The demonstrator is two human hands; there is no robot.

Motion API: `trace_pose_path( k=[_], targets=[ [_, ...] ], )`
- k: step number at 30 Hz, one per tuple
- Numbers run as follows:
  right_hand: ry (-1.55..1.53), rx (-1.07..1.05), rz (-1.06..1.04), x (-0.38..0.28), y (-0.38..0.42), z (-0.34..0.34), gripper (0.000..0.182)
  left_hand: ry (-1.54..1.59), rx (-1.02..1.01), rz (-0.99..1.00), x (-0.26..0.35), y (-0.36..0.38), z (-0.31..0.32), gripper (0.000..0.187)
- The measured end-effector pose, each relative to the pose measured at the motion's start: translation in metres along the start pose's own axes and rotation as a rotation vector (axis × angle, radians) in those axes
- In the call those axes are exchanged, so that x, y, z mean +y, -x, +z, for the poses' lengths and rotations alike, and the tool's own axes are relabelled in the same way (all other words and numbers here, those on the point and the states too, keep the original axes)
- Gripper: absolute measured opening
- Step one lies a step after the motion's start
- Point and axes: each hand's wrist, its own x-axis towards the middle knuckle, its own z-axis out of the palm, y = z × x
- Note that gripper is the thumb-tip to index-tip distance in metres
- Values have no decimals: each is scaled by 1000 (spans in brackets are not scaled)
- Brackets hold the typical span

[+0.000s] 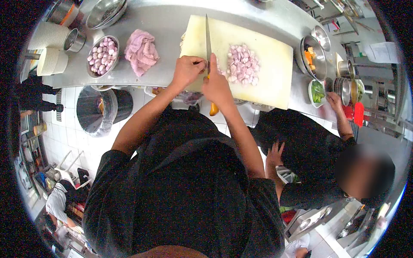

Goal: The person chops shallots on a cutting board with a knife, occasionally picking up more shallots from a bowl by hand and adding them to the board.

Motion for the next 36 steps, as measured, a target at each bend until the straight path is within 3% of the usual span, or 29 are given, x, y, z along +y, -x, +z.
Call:
trace_pose_path(
  k=[4,10,26,28,31,36],
  targets=[
    [-127,-161,183,-35,20,-38,80,15,-16,-19,-2,-1,-1,19],
    [-47,-238,251,-52,39,-55,80,21,-12,-13,-1,-2,0,21],
    [-45,-21,6,-2,-11,5,86,45,1,-1,-7,-3,0,20],
    [-38,-14,19,-10,-9,-2,85,19,-17,-5,-4,-2,-1,20],
    [-156,-157,215,-42,11,-45,81,-15,-49,1,3,0,-5,19],
    [-130,-65,170,-37,19,-64,76,53,-43,53,-13,3,-1,22]
  ],
)
